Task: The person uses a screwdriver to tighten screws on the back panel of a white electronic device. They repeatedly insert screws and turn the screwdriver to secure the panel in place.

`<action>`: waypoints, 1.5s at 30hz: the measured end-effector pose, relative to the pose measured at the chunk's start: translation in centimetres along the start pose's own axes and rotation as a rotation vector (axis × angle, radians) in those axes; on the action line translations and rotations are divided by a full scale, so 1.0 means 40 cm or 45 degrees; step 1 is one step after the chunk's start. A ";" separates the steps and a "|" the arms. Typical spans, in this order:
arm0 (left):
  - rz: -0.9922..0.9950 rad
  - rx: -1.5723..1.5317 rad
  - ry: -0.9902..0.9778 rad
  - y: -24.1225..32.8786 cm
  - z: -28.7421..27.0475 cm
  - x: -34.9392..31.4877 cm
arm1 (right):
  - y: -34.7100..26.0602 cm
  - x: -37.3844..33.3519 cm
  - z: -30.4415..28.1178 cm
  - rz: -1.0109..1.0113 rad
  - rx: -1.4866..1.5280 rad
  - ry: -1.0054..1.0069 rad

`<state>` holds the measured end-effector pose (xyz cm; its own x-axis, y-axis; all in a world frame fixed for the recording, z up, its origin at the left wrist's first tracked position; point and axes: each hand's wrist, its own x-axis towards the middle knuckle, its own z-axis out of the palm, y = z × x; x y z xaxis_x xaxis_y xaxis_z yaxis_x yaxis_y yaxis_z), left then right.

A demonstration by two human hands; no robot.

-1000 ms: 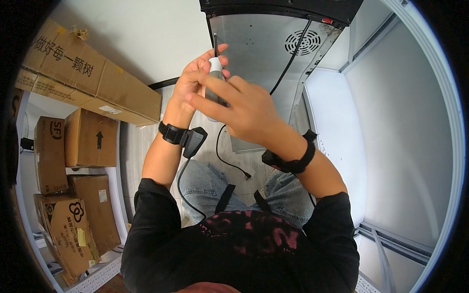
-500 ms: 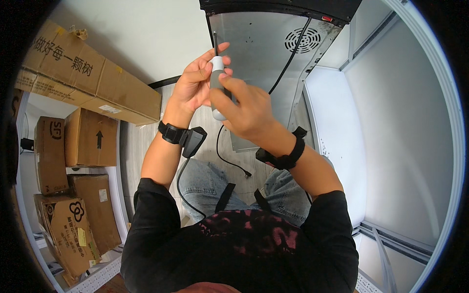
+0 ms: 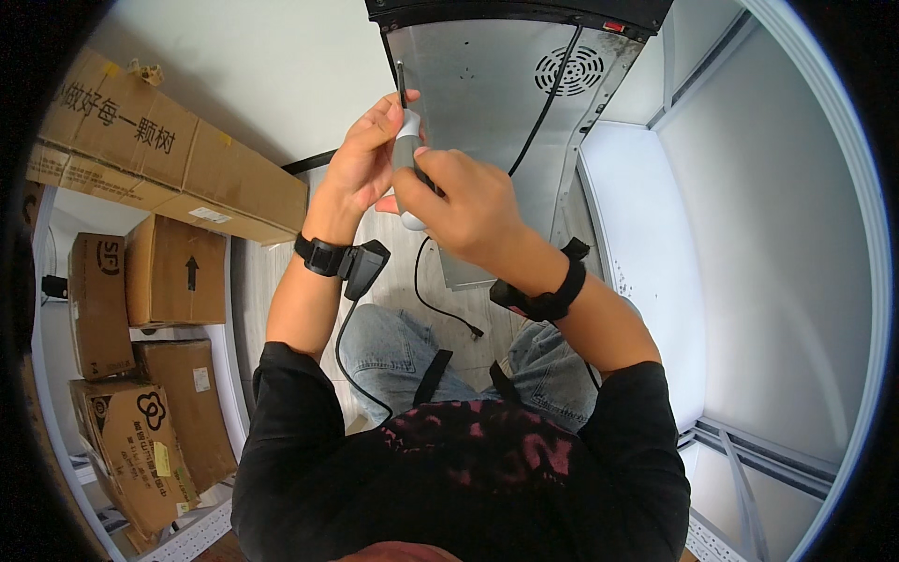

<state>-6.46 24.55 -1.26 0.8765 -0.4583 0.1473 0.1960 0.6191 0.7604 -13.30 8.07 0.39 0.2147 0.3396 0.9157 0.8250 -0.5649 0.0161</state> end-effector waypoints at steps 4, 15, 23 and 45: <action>-0.084 0.005 -0.099 0.014 0.027 -0.016 | 0.001 -0.008 0.003 -0.017 0.009 0.005; -0.046 0.129 -0.177 -0.024 0.001 -0.002 | 0.002 -0.028 -0.055 0.065 0.124 -0.026; -0.091 -0.028 -0.217 -0.195 0.053 0.067 | 0.149 -0.058 -0.295 0.472 0.222 -0.447; -0.618 1.031 -0.227 -1.152 0.115 0.350 | 0.502 -0.862 -0.597 2.173 0.420 -0.198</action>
<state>-5.23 -13.32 -31.34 0.6868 -0.6804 -0.2556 0.0985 -0.2614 0.9602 -16.63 -32.95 -21.28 0.9091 -0.3489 -0.2277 -0.3028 -0.1778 -0.9363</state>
